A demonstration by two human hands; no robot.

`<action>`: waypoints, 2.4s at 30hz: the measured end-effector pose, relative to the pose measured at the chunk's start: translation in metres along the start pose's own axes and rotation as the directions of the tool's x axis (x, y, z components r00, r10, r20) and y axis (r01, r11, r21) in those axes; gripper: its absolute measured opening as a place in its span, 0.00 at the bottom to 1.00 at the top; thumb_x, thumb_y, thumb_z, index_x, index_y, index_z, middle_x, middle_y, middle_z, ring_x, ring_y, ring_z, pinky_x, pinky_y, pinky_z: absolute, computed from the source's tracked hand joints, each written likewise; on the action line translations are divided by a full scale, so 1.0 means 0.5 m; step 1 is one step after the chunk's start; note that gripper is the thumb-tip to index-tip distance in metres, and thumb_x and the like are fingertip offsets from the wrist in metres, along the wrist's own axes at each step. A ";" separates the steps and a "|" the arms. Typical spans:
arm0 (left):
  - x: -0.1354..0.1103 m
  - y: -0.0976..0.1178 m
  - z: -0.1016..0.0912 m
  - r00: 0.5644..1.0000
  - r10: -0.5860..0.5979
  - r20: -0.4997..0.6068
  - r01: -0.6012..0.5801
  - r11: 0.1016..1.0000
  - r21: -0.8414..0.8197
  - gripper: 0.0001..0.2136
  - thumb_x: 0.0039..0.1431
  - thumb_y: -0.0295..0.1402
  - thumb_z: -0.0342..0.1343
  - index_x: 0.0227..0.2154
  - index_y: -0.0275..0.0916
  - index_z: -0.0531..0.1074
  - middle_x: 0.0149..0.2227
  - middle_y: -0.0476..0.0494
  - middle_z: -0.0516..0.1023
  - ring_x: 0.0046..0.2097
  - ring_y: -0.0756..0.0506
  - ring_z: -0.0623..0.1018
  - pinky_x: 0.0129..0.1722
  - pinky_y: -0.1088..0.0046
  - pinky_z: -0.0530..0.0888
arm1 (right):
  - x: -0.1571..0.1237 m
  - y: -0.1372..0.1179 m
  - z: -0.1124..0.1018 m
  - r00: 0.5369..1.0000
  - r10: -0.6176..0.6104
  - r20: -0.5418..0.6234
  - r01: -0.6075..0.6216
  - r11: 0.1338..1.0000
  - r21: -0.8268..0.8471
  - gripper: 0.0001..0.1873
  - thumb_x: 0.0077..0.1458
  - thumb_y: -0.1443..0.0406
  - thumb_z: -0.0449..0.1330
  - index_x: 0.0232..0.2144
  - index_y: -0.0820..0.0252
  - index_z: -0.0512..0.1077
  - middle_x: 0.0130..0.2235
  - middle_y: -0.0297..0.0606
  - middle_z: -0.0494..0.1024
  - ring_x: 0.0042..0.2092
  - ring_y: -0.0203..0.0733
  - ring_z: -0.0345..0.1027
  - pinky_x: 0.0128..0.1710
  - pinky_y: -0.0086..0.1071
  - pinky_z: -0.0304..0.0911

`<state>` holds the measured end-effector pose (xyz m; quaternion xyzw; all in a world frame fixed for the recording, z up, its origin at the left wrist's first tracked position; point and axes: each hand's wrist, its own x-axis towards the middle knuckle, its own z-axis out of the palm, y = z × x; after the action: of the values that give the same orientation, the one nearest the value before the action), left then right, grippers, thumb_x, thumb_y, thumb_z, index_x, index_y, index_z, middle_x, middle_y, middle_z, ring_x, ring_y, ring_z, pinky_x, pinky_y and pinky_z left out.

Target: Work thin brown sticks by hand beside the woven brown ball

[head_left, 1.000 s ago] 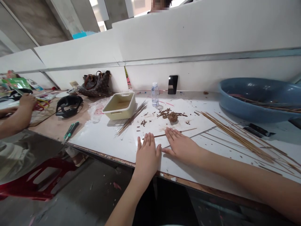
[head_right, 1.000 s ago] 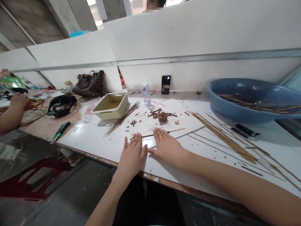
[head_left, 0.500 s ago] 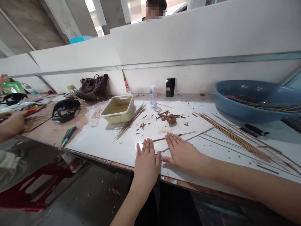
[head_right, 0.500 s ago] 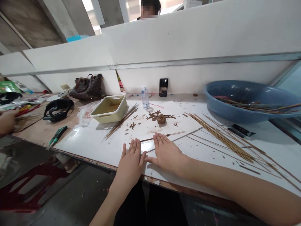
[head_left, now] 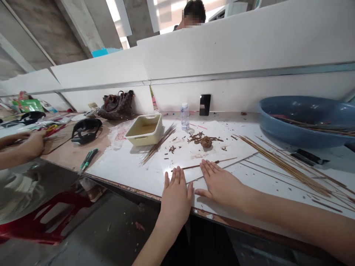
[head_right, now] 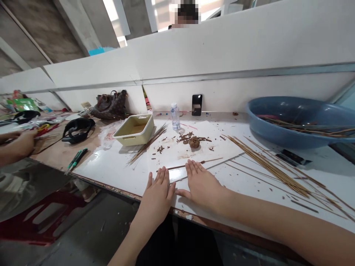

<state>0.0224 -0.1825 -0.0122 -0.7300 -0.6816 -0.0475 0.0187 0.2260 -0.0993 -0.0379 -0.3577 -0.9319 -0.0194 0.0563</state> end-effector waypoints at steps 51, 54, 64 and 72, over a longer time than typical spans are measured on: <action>0.022 0.014 0.024 0.997 -0.020 -0.081 0.019 1.000 -0.011 0.30 0.82 0.41 0.41 0.76 0.25 0.62 0.76 0.26 0.64 0.79 0.33 0.62 0.79 0.43 0.58 | 0.024 0.019 -0.034 0.995 -0.043 0.089 0.037 0.997 0.069 0.58 0.73 0.34 0.38 0.77 0.82 0.54 0.78 0.67 0.52 0.80 0.64 0.48 0.78 0.54 0.53; -0.014 0.008 0.027 0.997 0.042 -0.071 -0.042 0.999 0.001 0.30 0.82 0.40 0.41 0.75 0.24 0.62 0.77 0.27 0.62 0.78 0.33 0.63 0.78 0.45 0.62 | -0.008 -0.002 -0.028 0.996 -0.050 0.080 0.048 0.999 0.022 0.58 0.73 0.34 0.40 0.76 0.83 0.57 0.76 0.69 0.59 0.78 0.65 0.55 0.77 0.52 0.56; 0.042 0.004 0.005 0.999 -0.041 -0.024 0.041 0.999 -0.029 0.30 0.83 0.40 0.38 0.76 0.25 0.60 0.78 0.29 0.60 0.80 0.34 0.59 0.80 0.43 0.55 | 0.034 0.028 -0.007 0.998 -0.014 0.065 0.010 0.998 0.066 0.56 0.75 0.36 0.39 0.80 0.80 0.46 0.80 0.66 0.46 0.82 0.62 0.40 0.80 0.56 0.47; -0.045 0.015 0.024 0.997 -0.005 -0.083 0.003 1.000 -0.019 0.30 0.82 0.43 0.39 0.76 0.31 0.62 0.77 0.32 0.61 0.79 0.34 0.62 0.79 0.41 0.57 | -0.030 -0.007 0.013 0.996 -0.040 0.077 0.039 0.999 0.024 0.59 0.73 0.34 0.39 0.77 0.86 0.52 0.78 0.72 0.51 0.80 0.69 0.46 0.79 0.58 0.51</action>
<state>0.0290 -0.2045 -0.0263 -0.7260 -0.6813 -0.0846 0.0399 0.2339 -0.1113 -0.0463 -0.3390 -0.9405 0.0040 0.0237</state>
